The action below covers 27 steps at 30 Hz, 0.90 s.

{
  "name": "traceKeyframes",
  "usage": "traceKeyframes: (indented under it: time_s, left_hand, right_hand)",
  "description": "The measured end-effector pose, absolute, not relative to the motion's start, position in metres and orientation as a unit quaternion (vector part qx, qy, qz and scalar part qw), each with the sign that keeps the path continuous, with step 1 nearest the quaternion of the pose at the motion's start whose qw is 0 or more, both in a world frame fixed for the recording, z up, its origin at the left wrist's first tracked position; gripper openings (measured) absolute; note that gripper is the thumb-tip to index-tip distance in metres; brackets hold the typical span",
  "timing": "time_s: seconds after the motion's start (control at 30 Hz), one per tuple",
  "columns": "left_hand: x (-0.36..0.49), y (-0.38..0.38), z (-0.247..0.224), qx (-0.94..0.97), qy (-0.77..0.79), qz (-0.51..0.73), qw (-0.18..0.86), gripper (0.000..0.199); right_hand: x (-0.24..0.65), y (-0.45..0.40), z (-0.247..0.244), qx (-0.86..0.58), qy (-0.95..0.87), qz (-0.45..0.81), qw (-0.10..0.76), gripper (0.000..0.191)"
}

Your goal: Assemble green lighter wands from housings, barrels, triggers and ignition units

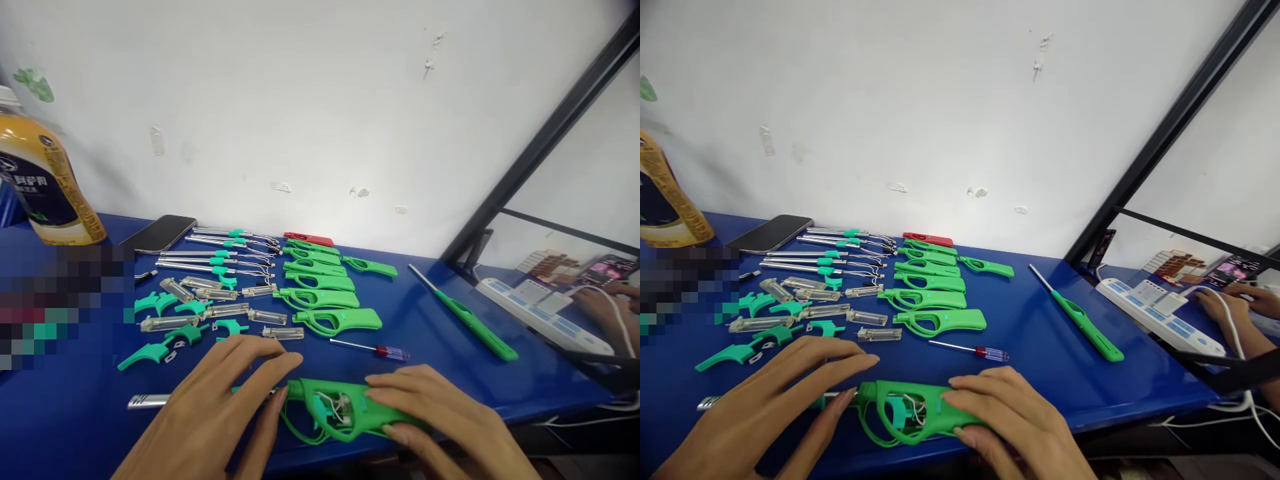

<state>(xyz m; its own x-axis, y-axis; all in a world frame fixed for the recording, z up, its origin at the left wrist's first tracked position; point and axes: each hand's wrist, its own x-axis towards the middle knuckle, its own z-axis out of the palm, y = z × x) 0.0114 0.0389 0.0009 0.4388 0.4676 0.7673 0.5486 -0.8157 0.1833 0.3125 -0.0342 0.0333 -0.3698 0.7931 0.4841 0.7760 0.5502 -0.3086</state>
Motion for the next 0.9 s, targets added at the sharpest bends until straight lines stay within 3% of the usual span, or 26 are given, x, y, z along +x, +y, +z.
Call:
traceKeyframes:
  time_s: [0.3, 0.57, 0.9]
  left_hand:
    - [0.002, 0.04, -0.006, -0.882, -0.284, -0.37, 0.066, 0.032]
    - [-0.002, 0.044, -0.014, -0.887, -0.288, -0.36, 0.039, 0.053]
    - [0.002, 0.043, 0.001, -0.888, -0.292, -0.355, 0.018, 0.047]
  right_hand:
    - [0.295, -0.024, 0.023, -0.447, -0.85, -0.007, 0.277, 0.024]
    - [0.293, -0.022, 0.018, -0.449, -0.854, 0.009, 0.262, 0.026]
    - [0.291, -0.021, 0.021, -0.442, -0.862, -0.01, 0.247, 0.027]
